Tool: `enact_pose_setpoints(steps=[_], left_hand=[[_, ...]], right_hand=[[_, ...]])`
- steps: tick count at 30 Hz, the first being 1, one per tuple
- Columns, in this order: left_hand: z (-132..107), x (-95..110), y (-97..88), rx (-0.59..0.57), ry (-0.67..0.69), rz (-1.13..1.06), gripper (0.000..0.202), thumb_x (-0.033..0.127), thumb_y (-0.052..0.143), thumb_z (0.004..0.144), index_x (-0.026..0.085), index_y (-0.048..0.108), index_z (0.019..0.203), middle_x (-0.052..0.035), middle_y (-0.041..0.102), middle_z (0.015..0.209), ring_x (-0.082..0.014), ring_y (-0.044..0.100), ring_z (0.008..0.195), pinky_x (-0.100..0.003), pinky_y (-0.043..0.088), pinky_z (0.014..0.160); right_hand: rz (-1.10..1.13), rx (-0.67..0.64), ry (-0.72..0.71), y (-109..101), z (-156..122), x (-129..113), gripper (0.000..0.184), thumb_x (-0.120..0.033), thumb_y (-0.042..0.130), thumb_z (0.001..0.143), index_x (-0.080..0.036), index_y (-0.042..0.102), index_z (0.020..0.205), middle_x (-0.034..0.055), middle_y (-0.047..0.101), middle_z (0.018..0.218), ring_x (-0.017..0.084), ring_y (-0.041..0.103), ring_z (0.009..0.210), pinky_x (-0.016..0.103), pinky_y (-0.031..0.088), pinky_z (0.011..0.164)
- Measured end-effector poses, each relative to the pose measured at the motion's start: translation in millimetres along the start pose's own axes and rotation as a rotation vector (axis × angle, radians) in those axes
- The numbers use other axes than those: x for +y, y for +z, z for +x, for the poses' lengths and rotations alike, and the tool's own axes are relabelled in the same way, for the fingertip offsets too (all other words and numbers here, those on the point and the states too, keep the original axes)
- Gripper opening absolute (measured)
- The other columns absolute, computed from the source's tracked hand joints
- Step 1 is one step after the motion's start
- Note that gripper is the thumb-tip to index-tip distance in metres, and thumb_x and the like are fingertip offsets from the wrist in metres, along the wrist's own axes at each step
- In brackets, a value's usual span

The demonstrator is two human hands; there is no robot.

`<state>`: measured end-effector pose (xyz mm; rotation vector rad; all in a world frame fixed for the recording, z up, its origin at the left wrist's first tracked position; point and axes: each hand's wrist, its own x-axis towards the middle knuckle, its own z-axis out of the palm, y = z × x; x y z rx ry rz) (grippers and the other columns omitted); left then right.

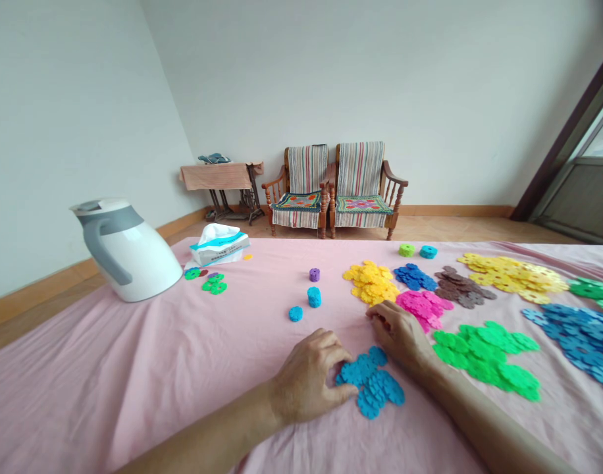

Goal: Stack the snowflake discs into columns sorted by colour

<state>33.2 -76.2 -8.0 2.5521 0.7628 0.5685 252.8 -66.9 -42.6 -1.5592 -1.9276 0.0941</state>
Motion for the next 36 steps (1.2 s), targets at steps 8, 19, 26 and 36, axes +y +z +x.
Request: enact_pose_setpoints(steps=[8, 19, 26, 36], left_hand=[[1, -19, -20.4, 0.168, -0.105, -0.04, 0.021, 0.02, 0.066, 0.07, 0.02, 0.063, 0.091, -0.003, 0.061, 0.088, -0.0179, 0.056, 0.082, -0.027, 0.045, 0.073], [-3, -90, -56.3, 0.34, -0.353, 0.097, 0.016, 0.028, 0.064, 0.069, 0.019, 0.066, 0.082, -0.0014, 0.061, 0.082, -0.0147, 0.056, 0.068, -0.026, 0.045, 0.064], [-2, -88, -45.9, 0.306, -0.311, 0.093, 0.013, 0.025, 0.065, 0.069, 0.02, 0.066, 0.081, -0.0011, 0.059, 0.081, -0.0147, 0.056, 0.069, -0.025, 0.046, 0.065], [1, -86, -41.1, 0.3, -0.271, 0.125, 0.013, 0.017, 0.064, 0.069, 0.019, 0.064, 0.082, -0.0004, 0.057, 0.08, -0.0144, 0.056, 0.069, -0.025, 0.044, 0.067]], right_hand=[[0.011, 0.009, -0.002, -1, 0, -1, 0.023, -0.019, 0.038, 0.08, -0.019, 0.061, 0.083, 0.0039, 0.062, 0.08, 0.016, 0.058, 0.072, 0.025, 0.041, 0.063], [0.013, 0.01, 0.016, 0, -1, -1, 0.024, -0.021, 0.039, 0.079, -0.02, 0.063, 0.082, 0.0035, 0.063, 0.079, 0.016, 0.057, 0.072, 0.025, 0.042, 0.062], [-0.007, -0.003, 0.018, -1, -1, -3, 0.024, -0.022, 0.039, 0.081, -0.019, 0.062, 0.082, 0.0038, 0.062, 0.079, 0.016, 0.058, 0.072, 0.025, 0.042, 0.061], [-0.012, -0.026, 0.023, -1, -1, -2, 0.023, -0.021, 0.038, 0.082, -0.019, 0.061, 0.084, 0.0039, 0.061, 0.081, 0.016, 0.058, 0.074, 0.026, 0.042, 0.063]])
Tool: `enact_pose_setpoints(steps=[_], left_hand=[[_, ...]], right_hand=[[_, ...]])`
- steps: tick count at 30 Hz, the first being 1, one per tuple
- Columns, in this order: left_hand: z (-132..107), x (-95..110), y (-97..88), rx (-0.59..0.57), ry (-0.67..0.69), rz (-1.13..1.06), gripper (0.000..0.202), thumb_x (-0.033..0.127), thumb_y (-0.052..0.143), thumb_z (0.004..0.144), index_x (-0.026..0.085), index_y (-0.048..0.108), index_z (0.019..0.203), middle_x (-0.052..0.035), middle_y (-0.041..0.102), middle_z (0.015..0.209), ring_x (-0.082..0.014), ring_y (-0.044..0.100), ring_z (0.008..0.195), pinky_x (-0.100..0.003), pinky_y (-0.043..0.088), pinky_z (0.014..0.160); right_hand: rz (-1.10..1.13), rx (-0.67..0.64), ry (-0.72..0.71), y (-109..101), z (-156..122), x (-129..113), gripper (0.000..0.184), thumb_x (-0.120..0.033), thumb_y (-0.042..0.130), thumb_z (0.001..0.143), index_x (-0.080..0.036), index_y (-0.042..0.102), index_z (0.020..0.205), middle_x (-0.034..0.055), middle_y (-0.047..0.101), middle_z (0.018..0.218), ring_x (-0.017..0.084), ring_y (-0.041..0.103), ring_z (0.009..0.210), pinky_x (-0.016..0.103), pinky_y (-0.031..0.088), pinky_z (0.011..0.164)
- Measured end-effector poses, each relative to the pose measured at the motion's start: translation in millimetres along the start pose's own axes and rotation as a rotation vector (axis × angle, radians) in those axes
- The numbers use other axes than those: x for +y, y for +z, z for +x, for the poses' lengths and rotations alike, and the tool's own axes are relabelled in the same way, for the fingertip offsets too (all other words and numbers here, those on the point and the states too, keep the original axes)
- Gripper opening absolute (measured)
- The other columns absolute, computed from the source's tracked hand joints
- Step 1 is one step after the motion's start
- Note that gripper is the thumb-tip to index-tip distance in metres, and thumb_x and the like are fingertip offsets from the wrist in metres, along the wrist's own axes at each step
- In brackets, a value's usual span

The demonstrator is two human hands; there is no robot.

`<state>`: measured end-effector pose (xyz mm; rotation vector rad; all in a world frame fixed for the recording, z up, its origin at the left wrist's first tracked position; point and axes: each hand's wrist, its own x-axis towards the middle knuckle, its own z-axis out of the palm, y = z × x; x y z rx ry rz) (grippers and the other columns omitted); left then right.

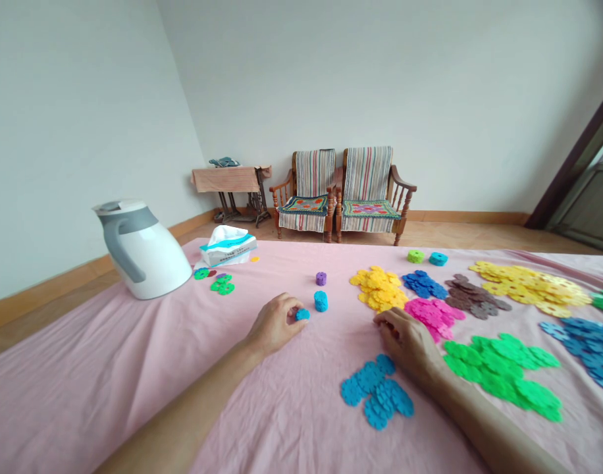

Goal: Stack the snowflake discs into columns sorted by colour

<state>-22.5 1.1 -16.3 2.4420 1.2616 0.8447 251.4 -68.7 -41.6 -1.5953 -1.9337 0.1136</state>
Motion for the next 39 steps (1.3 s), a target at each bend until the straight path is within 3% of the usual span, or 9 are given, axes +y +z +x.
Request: enact_pose_setpoints(steps=[9, 16, 18, 22, 24, 29, 33, 39], left_hand=[[1, -2, 1.4, -0.003, 0.003, 0.019, 0.013, 0.017, 0.065, 0.068, 0.019, 0.064, 0.081, -0.0004, 0.059, 0.078, -0.0145, 0.055, 0.069, -0.024, 0.044, 0.067], [-1, 11, -15.5, 0.065, -0.001, 0.013, 0.015, 0.025, 0.063, 0.075, 0.018, 0.062, 0.088, -0.0023, 0.06, 0.086, -0.0148, 0.055, 0.073, -0.025, 0.044, 0.066], [-4, 22, -17.2, 0.004, 0.06, -0.05, 0.006, 0.022, 0.06, 0.078, 0.018, 0.062, 0.082, -0.0011, 0.059, 0.081, -0.0131, 0.055, 0.071, -0.023, 0.043, 0.064], [-13, 44, -11.0, -0.249, 0.218, -0.144, 0.008, 0.017, 0.062, 0.076, 0.018, 0.064, 0.084, -0.0006, 0.06, 0.082, -0.0126, 0.055, 0.072, -0.023, 0.044, 0.067], [-15, 48, -8.4, -0.251, 0.228, -0.12, 0.017, 0.015, 0.064, 0.074, 0.018, 0.064, 0.091, -0.0023, 0.059, 0.09, -0.0155, 0.056, 0.083, -0.025, 0.045, 0.076], [-9, 26, -16.0, -0.138, 0.142, -0.028, 0.041, 0.006, 0.06, 0.072, 0.023, 0.059, 0.11, -0.0042, 0.052, 0.103, -0.0195, 0.051, 0.1, -0.032, 0.04, 0.092], [-4, 6, -22.8, -0.232, 0.144, -0.033, 0.048, 0.006, 0.057, 0.074, 0.025, 0.055, 0.118, -0.0044, 0.049, 0.105, -0.0192, 0.05, 0.101, -0.032, 0.04, 0.093], [5, 2, -20.5, -0.311, 0.186, -0.031, 0.045, 0.007, 0.053, 0.076, 0.025, 0.055, 0.117, -0.0036, 0.046, 0.102, -0.0175, 0.051, 0.096, -0.03, 0.041, 0.089]], right_hand=[[-0.005, -0.013, 0.008, 2, 0, 2, 0.023, -0.021, 0.038, 0.083, -0.019, 0.06, 0.085, 0.0037, 0.061, 0.081, 0.017, 0.058, 0.074, 0.026, 0.042, 0.064], [0.012, -0.017, 0.013, 1, 0, 1, 0.022, -0.02, 0.038, 0.082, -0.018, 0.06, 0.085, 0.0041, 0.06, 0.082, 0.017, 0.057, 0.076, 0.026, 0.041, 0.065], [0.015, -0.012, 0.011, 2, 0, 2, 0.021, -0.02, 0.038, 0.082, -0.018, 0.059, 0.084, 0.0039, 0.06, 0.081, 0.017, 0.057, 0.075, 0.026, 0.041, 0.065], [0.021, -0.002, -0.004, 2, 1, 4, 0.021, -0.019, 0.038, 0.082, -0.018, 0.059, 0.084, 0.0038, 0.06, 0.081, 0.016, 0.056, 0.075, 0.026, 0.041, 0.065], [0.022, -0.002, -0.01, 2, 1, 4, 0.021, -0.019, 0.038, 0.082, -0.018, 0.058, 0.084, 0.0038, 0.06, 0.081, 0.016, 0.056, 0.075, 0.026, 0.041, 0.065], [0.019, 0.001, -0.012, 2, 1, 4, 0.021, -0.019, 0.038, 0.082, -0.018, 0.058, 0.083, 0.0039, 0.06, 0.08, 0.016, 0.056, 0.074, 0.026, 0.041, 0.064], [0.019, 0.003, -0.01, 3, 1, 4, 0.02, -0.019, 0.038, 0.082, -0.019, 0.058, 0.083, 0.0038, 0.06, 0.081, 0.016, 0.056, 0.075, 0.026, 0.041, 0.064], [0.014, 0.004, -0.007, 4, 0, 4, 0.02, -0.02, 0.038, 0.082, -0.019, 0.058, 0.083, 0.0034, 0.06, 0.08, 0.016, 0.057, 0.075, 0.026, 0.041, 0.064]])
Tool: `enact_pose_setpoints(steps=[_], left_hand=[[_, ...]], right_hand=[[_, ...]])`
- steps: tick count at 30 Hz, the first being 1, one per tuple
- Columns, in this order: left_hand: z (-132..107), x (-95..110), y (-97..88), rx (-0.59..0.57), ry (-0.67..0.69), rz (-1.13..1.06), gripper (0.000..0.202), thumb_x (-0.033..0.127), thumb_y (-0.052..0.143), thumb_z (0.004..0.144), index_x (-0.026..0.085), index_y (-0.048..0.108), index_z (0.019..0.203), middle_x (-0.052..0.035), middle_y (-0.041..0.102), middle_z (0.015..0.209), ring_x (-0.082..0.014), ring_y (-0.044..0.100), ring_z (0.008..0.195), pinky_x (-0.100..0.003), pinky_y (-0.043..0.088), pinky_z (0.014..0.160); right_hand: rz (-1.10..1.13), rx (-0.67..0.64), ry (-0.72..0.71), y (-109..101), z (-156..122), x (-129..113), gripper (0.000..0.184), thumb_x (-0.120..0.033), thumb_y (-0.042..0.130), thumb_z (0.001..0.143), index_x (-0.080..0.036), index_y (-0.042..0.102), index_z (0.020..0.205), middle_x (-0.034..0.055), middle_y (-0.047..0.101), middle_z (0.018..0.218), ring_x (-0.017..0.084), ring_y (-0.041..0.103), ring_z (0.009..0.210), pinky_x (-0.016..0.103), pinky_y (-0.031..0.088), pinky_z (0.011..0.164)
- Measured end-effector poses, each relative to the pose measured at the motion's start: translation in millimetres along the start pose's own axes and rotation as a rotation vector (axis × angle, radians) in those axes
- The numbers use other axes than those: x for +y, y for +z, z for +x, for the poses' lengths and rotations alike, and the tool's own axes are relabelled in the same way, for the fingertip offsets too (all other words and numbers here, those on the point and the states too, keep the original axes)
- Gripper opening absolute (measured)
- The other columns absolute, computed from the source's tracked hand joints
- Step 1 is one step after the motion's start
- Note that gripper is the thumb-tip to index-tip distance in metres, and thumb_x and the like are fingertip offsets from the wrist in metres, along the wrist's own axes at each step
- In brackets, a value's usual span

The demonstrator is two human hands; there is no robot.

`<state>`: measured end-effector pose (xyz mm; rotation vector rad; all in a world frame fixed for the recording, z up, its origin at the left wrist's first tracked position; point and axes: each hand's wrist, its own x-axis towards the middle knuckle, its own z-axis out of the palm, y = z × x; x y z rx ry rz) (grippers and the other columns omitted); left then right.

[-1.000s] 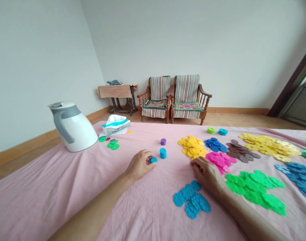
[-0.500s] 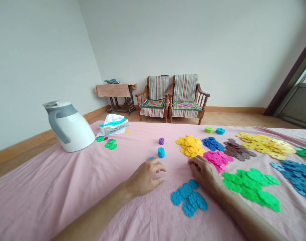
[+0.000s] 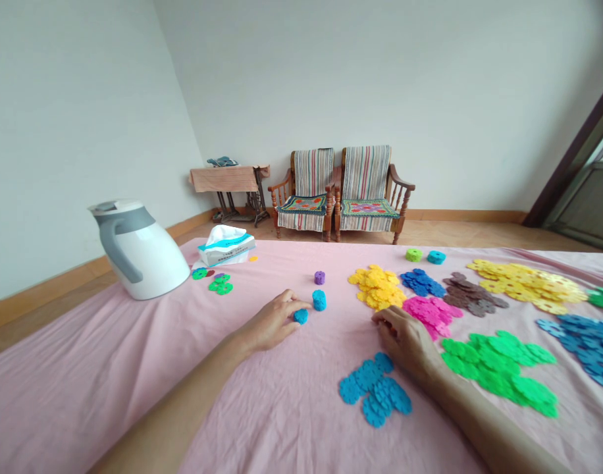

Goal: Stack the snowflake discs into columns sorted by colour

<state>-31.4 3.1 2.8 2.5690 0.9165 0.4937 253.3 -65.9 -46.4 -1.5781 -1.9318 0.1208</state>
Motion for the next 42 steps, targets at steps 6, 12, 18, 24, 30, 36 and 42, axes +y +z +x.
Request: enact_pose_setpoints(steps=[6, 12, 18, 24, 30, 36, 42], left_hand=[[7, -1, -1.7, -0.043, 0.046, 0.031, 0.039, 0.007, 0.053, 0.075, 0.022, 0.058, 0.11, -0.0025, 0.049, 0.094, -0.017, 0.051, 0.088, -0.027, 0.042, 0.082], [8, -2, -1.6, -0.039, 0.049, 0.041, 0.031, 0.008, 0.055, 0.075, 0.021, 0.061, 0.103, -0.0024, 0.052, 0.089, -0.0172, 0.051, 0.085, -0.026, 0.042, 0.079], [8, -2, -0.8, -0.021, 0.036, 0.044, 0.031, 0.009, 0.054, 0.075, 0.021, 0.061, 0.102, -0.0022, 0.053, 0.09, -0.0172, 0.052, 0.085, -0.026, 0.042, 0.078], [7, 0, -0.9, -0.009, 0.036, 0.043, 0.032, 0.009, 0.057, 0.073, 0.022, 0.061, 0.102, -0.0015, 0.054, 0.089, -0.0172, 0.053, 0.085, -0.025, 0.043, 0.077], [5, 2, 0.0, 0.013, 0.04, 0.063, 0.029, 0.01, 0.059, 0.076, 0.022, 0.062, 0.102, -0.0021, 0.055, 0.092, -0.0174, 0.054, 0.088, -0.026, 0.042, 0.08], [6, 3, 1.5, 0.013, 0.048, 0.102, 0.028, 0.012, 0.059, 0.077, 0.022, 0.062, 0.104, -0.0033, 0.056, 0.095, -0.0182, 0.054, 0.093, -0.027, 0.042, 0.083], [6, 6, 8.6, 0.08, -0.02, 0.111, 0.035, 0.022, 0.066, 0.074, 0.024, 0.059, 0.109, -0.003, 0.053, 0.103, -0.0187, 0.054, 0.093, -0.028, 0.043, 0.084]], right_hand=[[-0.001, 0.004, -0.003, 0, 0, 0, 0.021, -0.02, 0.037, 0.082, -0.019, 0.058, 0.084, 0.0036, 0.06, 0.08, 0.016, 0.057, 0.075, 0.026, 0.041, 0.065], [0.001, 0.003, -0.008, 0, 0, 0, 0.022, -0.02, 0.037, 0.082, -0.019, 0.059, 0.083, 0.0037, 0.06, 0.08, 0.016, 0.057, 0.074, 0.026, 0.041, 0.063], [-0.008, 0.004, -0.003, -2, 0, -3, 0.023, -0.02, 0.037, 0.082, -0.018, 0.06, 0.083, 0.0042, 0.061, 0.08, 0.016, 0.057, 0.073, 0.026, 0.041, 0.063], [-0.002, 0.019, -0.009, -2, 0, -2, 0.024, -0.021, 0.038, 0.081, -0.019, 0.061, 0.082, 0.0045, 0.062, 0.079, 0.016, 0.058, 0.071, 0.025, 0.041, 0.061], [-0.007, 0.01, -0.011, -2, 0, -3, 0.024, -0.02, 0.037, 0.082, -0.018, 0.061, 0.083, 0.004, 0.061, 0.079, 0.016, 0.057, 0.072, 0.025, 0.041, 0.062], [-0.012, 0.013, -0.013, -1, 0, -2, 0.023, -0.019, 0.037, 0.082, -0.018, 0.06, 0.083, 0.004, 0.061, 0.079, 0.016, 0.057, 0.073, 0.025, 0.041, 0.062], [-0.009, 0.01, -0.01, -1, 0, -1, 0.023, -0.02, 0.037, 0.082, -0.019, 0.06, 0.083, 0.004, 0.061, 0.08, 0.016, 0.058, 0.073, 0.026, 0.041, 0.063]])
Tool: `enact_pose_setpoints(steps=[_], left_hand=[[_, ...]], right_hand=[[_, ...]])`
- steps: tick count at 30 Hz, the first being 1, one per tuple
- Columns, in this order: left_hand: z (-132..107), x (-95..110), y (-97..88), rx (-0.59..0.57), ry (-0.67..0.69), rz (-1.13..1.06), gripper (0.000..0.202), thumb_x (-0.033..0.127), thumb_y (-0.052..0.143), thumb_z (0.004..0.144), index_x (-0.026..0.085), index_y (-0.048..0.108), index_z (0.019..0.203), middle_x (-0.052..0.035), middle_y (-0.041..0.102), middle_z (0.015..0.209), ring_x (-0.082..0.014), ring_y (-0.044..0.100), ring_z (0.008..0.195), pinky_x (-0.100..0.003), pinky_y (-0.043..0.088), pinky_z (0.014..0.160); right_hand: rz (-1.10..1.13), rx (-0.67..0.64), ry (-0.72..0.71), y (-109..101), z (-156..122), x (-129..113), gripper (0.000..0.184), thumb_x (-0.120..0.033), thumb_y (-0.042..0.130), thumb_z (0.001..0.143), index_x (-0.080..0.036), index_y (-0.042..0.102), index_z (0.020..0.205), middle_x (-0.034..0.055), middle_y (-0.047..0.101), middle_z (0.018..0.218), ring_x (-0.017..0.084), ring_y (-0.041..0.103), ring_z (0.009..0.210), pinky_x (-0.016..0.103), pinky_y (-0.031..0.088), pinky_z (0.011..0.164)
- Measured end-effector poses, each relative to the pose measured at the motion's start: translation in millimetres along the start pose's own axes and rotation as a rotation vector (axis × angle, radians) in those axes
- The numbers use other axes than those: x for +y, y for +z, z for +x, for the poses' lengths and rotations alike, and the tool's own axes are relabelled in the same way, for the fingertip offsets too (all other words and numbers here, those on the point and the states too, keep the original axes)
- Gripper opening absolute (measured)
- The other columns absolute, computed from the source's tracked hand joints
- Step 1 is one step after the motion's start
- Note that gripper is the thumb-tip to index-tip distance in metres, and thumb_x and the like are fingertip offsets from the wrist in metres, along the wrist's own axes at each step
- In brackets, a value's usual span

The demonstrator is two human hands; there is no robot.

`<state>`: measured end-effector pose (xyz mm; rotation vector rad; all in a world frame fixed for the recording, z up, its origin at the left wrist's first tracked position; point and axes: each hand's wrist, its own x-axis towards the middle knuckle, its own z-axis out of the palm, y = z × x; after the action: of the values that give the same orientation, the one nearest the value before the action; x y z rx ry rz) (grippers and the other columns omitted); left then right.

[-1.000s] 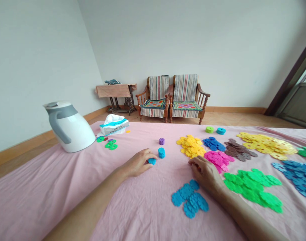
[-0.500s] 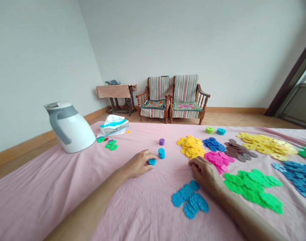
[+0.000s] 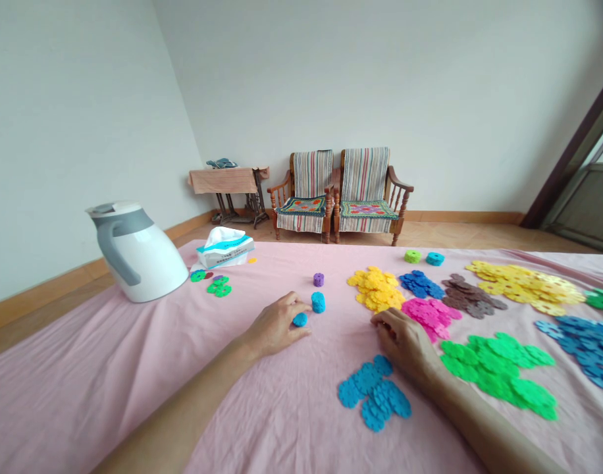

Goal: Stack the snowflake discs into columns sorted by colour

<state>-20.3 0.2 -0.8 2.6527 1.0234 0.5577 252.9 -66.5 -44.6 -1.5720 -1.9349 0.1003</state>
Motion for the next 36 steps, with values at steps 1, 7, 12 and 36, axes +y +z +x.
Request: enact_pose_setpoints(steps=[1, 7, 12, 36], left_hand=[[0, 0, 1.7, 0.012, -0.017, 0.008, 0.036, 0.024, 0.067, 0.074, 0.025, 0.059, 0.109, -0.0028, 0.053, 0.103, -0.0186, 0.054, 0.091, -0.028, 0.043, 0.084], [2, 1, 11.0, 0.058, -0.058, 0.044, 0.027, 0.025, 0.065, 0.076, 0.022, 0.061, 0.102, -0.0027, 0.054, 0.097, -0.018, 0.055, 0.087, -0.028, 0.044, 0.082], [3, 1, 12.7, 0.064, -0.057, 0.054, 0.017, 0.021, 0.06, 0.078, 0.021, 0.062, 0.095, -0.0029, 0.055, 0.093, -0.0185, 0.055, 0.087, -0.028, 0.044, 0.08], [-4, 16, -18.0, 0.377, -0.083, -0.025, 0.01, 0.023, 0.051, 0.085, 0.017, 0.059, 0.085, -0.0011, 0.056, 0.081, -0.01, 0.05, 0.06, -0.023, 0.041, 0.061]], right_hand=[[0.002, -0.002, 0.0, 0, 0, 0, 0.023, -0.02, 0.036, 0.082, -0.019, 0.06, 0.083, 0.004, 0.061, 0.08, 0.016, 0.057, 0.073, 0.026, 0.042, 0.063], [0.022, 0.003, -0.003, 0, 0, 0, 0.024, -0.02, 0.036, 0.081, -0.02, 0.06, 0.083, 0.0042, 0.061, 0.08, 0.016, 0.057, 0.073, 0.027, 0.042, 0.064], [0.018, 0.0, 0.007, 0, 0, 0, 0.024, -0.019, 0.036, 0.081, -0.02, 0.061, 0.084, 0.0044, 0.062, 0.081, 0.016, 0.057, 0.074, 0.027, 0.042, 0.065], [-0.002, -0.007, -0.001, 0, 0, 1, 0.024, -0.017, 0.036, 0.081, -0.019, 0.06, 0.084, 0.0037, 0.061, 0.079, 0.016, 0.057, 0.072, 0.026, 0.042, 0.065]])
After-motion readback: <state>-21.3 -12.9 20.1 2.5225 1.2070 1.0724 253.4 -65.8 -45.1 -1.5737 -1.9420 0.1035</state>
